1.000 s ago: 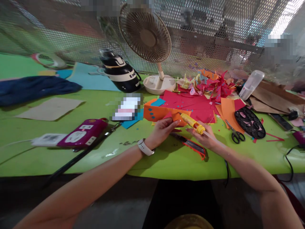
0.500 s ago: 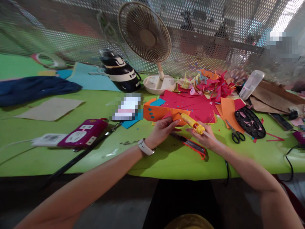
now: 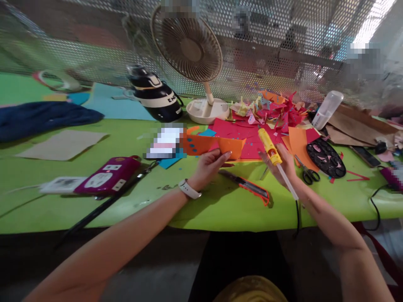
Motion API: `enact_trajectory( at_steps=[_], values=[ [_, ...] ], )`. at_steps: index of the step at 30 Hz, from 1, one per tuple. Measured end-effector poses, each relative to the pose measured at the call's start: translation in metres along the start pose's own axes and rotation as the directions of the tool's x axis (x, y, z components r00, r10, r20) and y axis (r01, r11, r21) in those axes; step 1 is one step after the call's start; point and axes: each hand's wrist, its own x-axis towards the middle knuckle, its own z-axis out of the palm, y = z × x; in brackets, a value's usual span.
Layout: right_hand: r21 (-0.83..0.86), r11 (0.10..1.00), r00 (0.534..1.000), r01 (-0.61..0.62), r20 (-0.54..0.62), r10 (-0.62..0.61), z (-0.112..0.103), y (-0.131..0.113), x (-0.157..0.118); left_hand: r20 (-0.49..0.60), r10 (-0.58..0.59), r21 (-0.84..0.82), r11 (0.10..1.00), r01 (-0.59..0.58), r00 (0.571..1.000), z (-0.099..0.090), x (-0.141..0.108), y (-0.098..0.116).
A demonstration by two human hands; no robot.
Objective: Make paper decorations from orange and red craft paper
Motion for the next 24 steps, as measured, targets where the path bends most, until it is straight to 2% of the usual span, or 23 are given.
enact_trajectory(
  at_steps=[3,6,9,13,15,18,24],
  values=[
    [-0.247,0.969,1.000,0.006,0.016,-0.002,-0.028,0.003,0.007,-0.104,0.055,0.017,0.998,-0.053,0.993,-0.005,0.004,0.002],
    [-0.387,0.922,0.996,-0.006,0.082,0.041,-0.061,0.021,0.003,-0.185,0.076,-0.040,0.996,-0.085,0.980,-0.010,0.008,0.007],
    [-0.488,0.867,0.980,-0.100,0.104,0.171,-0.092,0.049,-0.010,-0.207,0.022,-0.136,0.989,-0.051,0.978,-0.014,0.011,0.012],
    [-0.673,0.719,0.953,-0.172,0.070,0.294,-0.125,0.080,-0.030,-0.214,-0.004,-0.179,0.983,-0.035,0.977,-0.016,0.014,0.011],
    [-0.707,0.683,0.948,-0.180,0.060,0.312,-0.137,0.089,-0.038,-0.217,-0.010,-0.180,0.983,-0.030,0.976,-0.016,0.015,0.009],
    [-0.706,0.676,0.938,-0.211,0.049,0.344,-0.153,0.097,-0.044,-0.223,-0.018,-0.176,0.984,-0.022,0.975,-0.015,0.016,0.007],
    [-0.680,0.680,0.900,-0.274,0.069,0.431,-0.184,0.106,-0.039,-0.230,-0.034,-0.177,0.984,-0.007,0.973,-0.017,0.017,0.008]
  ],
)
